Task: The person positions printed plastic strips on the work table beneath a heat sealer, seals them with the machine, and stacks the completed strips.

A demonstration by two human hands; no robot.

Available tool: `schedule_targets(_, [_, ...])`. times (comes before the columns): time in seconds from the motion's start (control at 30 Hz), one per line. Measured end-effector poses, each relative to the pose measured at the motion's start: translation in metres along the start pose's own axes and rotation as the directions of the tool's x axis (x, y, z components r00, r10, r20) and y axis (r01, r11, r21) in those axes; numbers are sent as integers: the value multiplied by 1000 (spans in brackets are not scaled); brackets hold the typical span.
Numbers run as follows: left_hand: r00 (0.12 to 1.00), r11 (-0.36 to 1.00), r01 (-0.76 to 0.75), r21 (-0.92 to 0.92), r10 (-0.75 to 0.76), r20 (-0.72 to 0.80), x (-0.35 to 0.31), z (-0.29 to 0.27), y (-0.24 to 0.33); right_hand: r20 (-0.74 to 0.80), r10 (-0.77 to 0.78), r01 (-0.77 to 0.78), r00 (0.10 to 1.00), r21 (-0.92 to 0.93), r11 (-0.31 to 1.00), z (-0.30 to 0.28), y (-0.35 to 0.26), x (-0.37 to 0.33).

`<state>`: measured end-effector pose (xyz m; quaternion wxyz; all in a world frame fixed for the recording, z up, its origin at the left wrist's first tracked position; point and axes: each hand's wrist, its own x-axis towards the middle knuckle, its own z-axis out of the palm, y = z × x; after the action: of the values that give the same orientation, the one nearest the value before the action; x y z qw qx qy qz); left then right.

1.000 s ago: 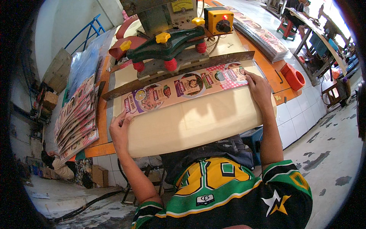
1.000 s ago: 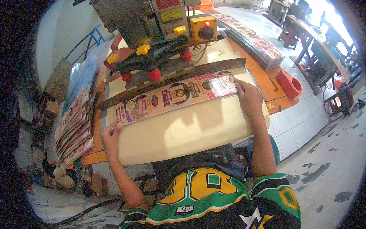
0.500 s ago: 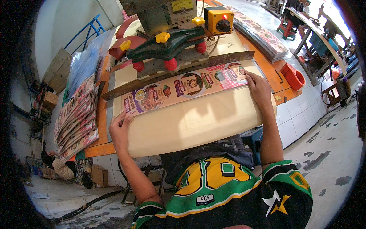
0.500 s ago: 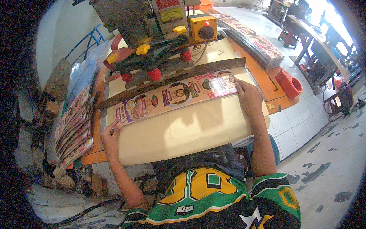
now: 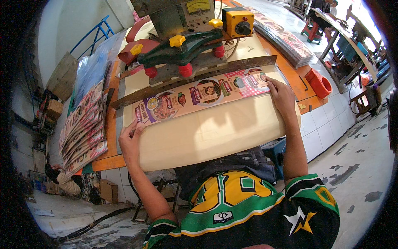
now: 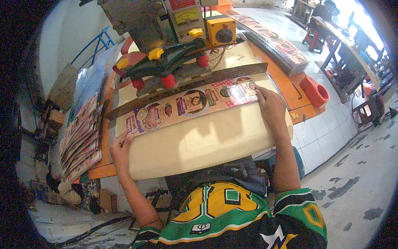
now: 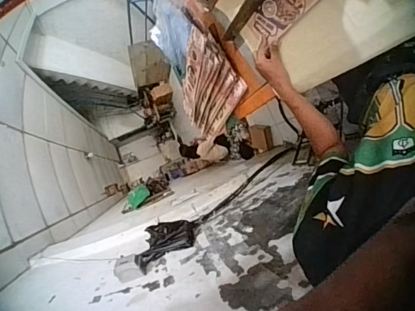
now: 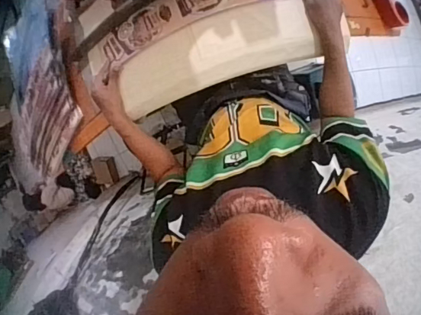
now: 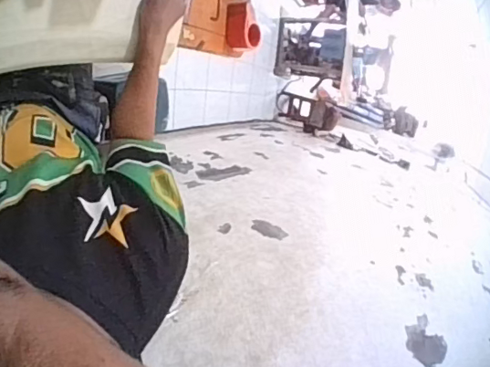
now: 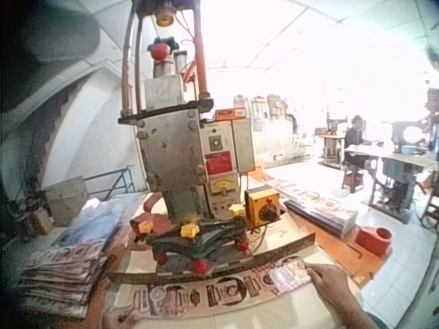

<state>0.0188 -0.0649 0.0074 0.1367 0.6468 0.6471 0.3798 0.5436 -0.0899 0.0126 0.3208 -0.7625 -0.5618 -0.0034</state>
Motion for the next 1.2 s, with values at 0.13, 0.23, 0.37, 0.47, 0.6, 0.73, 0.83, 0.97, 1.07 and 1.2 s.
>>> schedule_targets(0.13, [999,999,-32,43,32,-15,-1,0,3,-5,3,-3,1000,7,1000,0,0,0])
schedule_targets(0.23, [999,997,-35,62,36,-12,-2,0,2,-21,-10,11,1000,18,1000,0,0,-1])
schedule_targets(0.37, [999,995,-46,85,46,4,-2,0,7,-9,10,-10,1000,11,1000,-1,-2,-1])
schedule_targets(0.47, [998,989,-66,129,64,18,-1,0,4,-14,11,-11,1000,18,1000,0,-3,-2])
schedule_targets(0.6, [996,988,-84,127,84,5,-1,2,3,-26,-3,4,1000,18,1000,0,-2,-1])
schedule_targets(0.73, [997,985,-76,153,73,25,-1,0,10,-34,-21,22,999,18,1000,0,0,-1])
schedule_targets(0.83, [998,982,-69,174,65,26,-2,-1,11,-24,6,-5,1000,11,1000,0,-2,-1])
schedule_targets(0.97, [998,988,-65,142,62,25,-1,-1,8,-19,2,-2,1000,22,1000,-2,-3,-2])
schedule_targets(1.07, [998,988,-60,140,57,24,-1,-1,6,-10,0,0,1000,11,1000,1,0,-1])
schedule_targets(1.2, [998,992,-66,108,65,13,-2,-1,9,-58,-58,59,997,5,998,4,3,0])
